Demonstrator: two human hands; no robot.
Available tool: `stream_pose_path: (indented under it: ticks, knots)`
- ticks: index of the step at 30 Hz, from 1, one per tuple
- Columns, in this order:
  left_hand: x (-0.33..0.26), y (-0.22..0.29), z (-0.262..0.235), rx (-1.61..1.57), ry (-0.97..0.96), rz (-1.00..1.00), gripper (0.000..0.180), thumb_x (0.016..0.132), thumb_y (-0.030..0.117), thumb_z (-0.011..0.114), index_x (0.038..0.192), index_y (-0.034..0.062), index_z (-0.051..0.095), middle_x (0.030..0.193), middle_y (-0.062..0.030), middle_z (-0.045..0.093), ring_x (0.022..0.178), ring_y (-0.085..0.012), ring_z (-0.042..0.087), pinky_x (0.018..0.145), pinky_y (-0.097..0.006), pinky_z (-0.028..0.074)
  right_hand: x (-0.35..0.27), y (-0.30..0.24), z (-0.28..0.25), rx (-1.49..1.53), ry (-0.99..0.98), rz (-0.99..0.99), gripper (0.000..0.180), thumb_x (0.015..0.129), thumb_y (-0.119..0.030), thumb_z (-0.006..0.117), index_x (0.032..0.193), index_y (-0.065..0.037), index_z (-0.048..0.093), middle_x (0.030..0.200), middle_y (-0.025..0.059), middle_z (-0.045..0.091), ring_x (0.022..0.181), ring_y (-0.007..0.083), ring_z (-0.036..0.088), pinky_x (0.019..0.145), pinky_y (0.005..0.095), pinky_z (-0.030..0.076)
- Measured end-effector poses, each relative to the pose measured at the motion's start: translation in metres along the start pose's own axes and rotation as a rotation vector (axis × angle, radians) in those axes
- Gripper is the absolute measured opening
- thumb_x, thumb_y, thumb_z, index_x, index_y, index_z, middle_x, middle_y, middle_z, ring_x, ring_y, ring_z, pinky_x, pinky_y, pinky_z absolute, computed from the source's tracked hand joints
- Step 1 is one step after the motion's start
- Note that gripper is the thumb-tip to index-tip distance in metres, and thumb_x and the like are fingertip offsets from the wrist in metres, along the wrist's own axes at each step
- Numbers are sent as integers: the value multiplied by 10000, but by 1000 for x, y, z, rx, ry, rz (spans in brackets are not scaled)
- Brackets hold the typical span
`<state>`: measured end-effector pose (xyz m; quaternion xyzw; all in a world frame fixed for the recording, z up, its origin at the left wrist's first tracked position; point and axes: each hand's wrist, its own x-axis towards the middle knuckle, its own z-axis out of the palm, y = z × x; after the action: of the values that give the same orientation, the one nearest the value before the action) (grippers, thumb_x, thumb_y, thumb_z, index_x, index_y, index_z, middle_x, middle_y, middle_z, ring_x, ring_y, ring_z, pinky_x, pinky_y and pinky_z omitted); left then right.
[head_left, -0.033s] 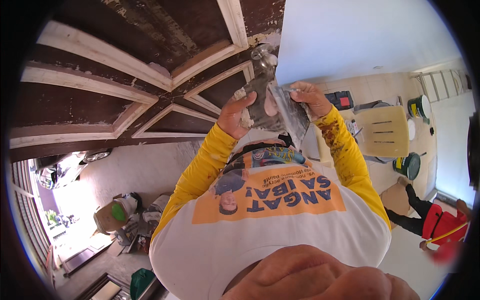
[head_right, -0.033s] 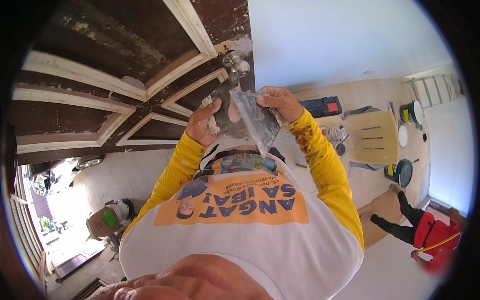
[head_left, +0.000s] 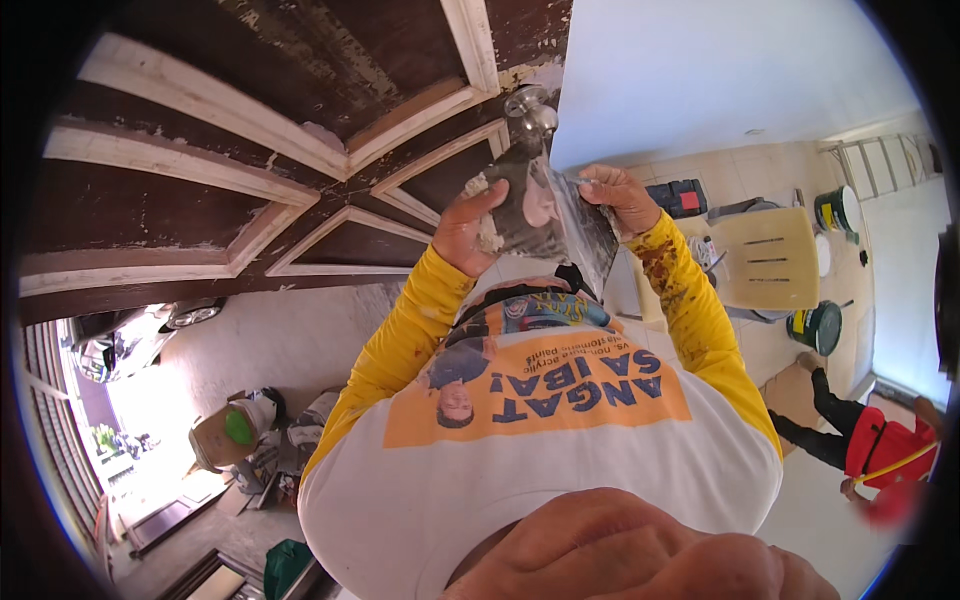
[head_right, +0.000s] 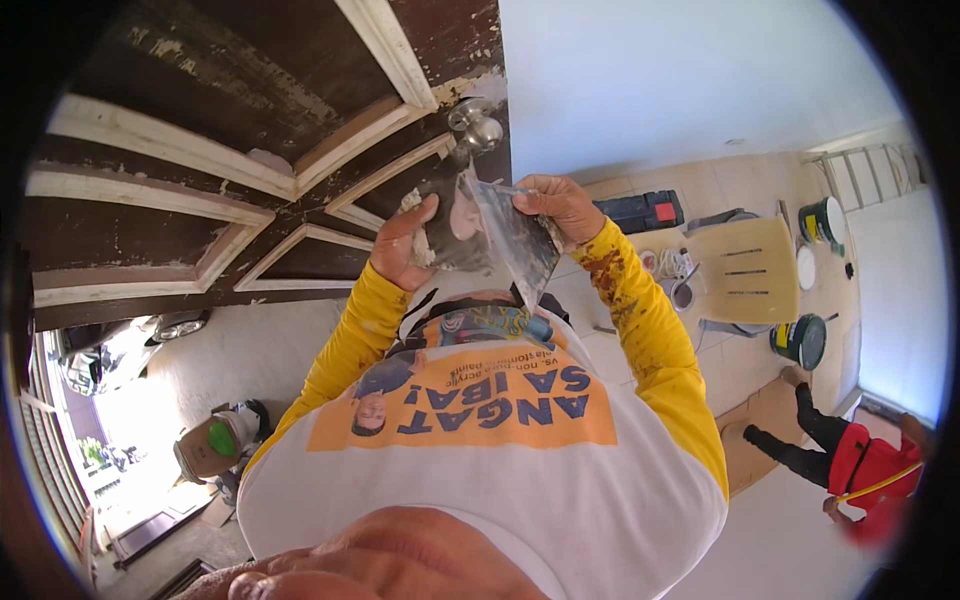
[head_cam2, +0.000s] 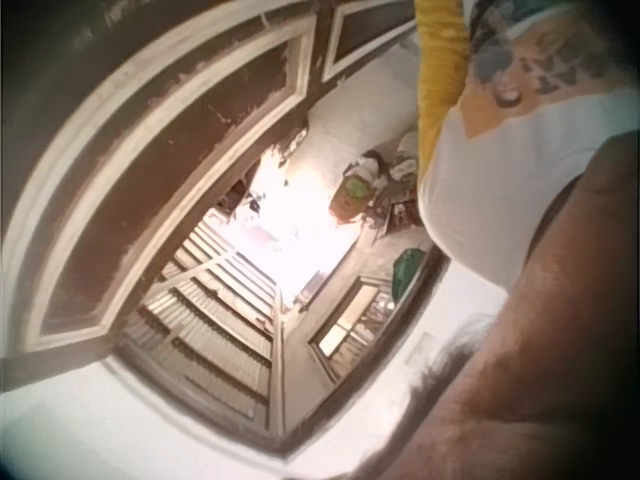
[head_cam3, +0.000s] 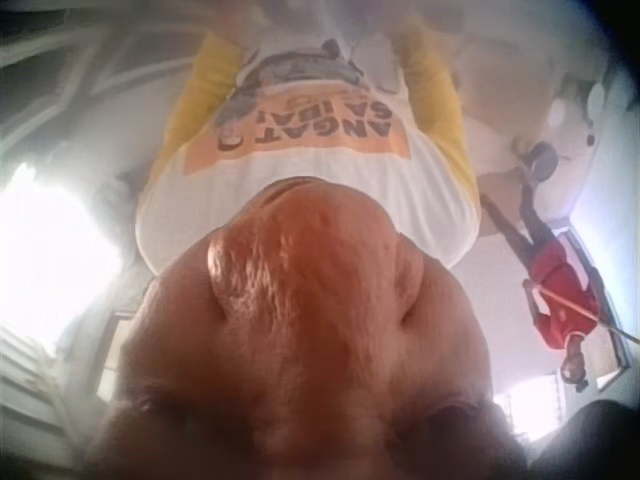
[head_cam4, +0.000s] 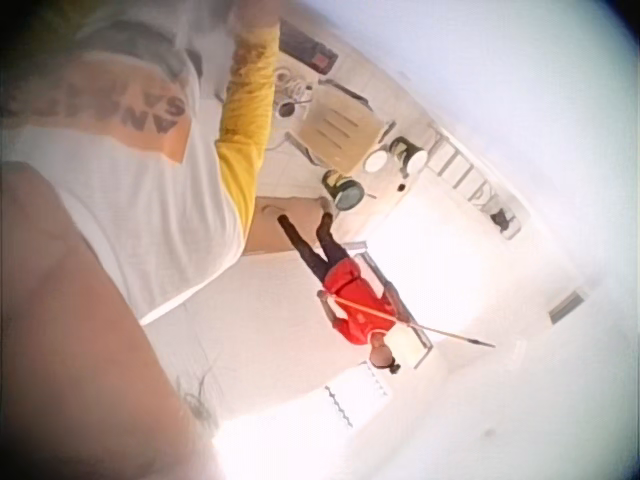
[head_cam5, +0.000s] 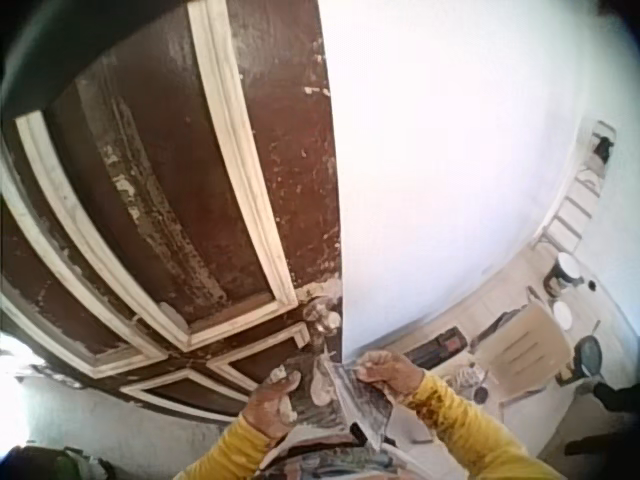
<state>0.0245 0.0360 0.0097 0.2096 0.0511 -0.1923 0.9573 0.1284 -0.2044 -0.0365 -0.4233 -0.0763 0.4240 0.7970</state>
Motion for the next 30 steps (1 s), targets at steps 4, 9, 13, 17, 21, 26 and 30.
stream_pose_path:
  ticks: [4, 9, 13, 17, 21, 26, 30]
  knots:
    - [-32, 33, 5, 26, -46, 131, 365, 972, 166, 558, 1313, 37, 558, 1270, -116, 638, 1141, -283, 628, 990, -458, 510, -11, 50, -38, -392, 300, -70, 126, 917, -82, 667, 1013, -3, 686, 929, 80, 711, 828, 131, 677, 741, 264, 547]
    - [-54, 72, -16, 92, -31, 196, 325, 959, 128, 585, 1258, 1, 600, 1247, -110, 648, 1140, -242, 625, 1024, -400, 479, -62, 16, 77, -14, 338, -352, 293, 906, -106, 693, 1162, 29, 645, 1023, 92, 708, 871, 160, 670, 789, 297, 537]
    - [-73, 79, -5, 1028, -34, 643, 308, 987, 99, 554, 1260, -42, 579, 1199, -108, 653, 1109, -194, 628, 1000, -335, 481, -97, -8, 154, -1175, 568, -823, 257, 843, 5, 712, 1096, 4, 673, 1024, 114, 703, 844, 241, 680, 752, 310, 542]
    - [-87, 70, 14, 994, -43, 770, 309, 1004, 146, 554, 1220, -70, 599, 1172, -100, 654, 1039, -158, 627, 933, -289, 480, -96, 11, 201, -1652, 396, -1044, 302, 821, 81, 675, 1108, -14, 676, 1010, 176, 657, 848, 291, 670, 734, 330, 541]
    - [-97, 66, 10, 1032, -37, 977, 282, 984, 131, 585, 1191, -58, 615, 1114, -89, 663, 975, -153, 625, 888, -284, 485, -94, 40, 223, -1554, 433, -953, 340, 814, 89, 672, 1138, -14, 661, 1029, 173, 657, 854, 321, 672, 726, 328, 545]
    - [-102, 53, 13, 930, -15, 939, 271, 968, 174, 629, 1141, -33, 648, 1046, -28, 671, 911, -97, 597, 842, -251, 475, -91, 51, 237, -1530, 472, -988, 325, 821, 87, 665, 1135, 2, 651, 1020, 166, 658, 826, 308, 672, 712, 325, 542]
    - [-105, 43, 10, 846, -5, 827, 243, 963, 50, 593, 1173, -68, 624, 1127, -84, 664, 993, -135, 631, 890, -278, 499, -94, 50, 242, -1564, 482, -955, 324, 821, 85, 668, 1135, 7, 651, 1011, 161, 653, 815, 312, 669, 704, 330, 544]
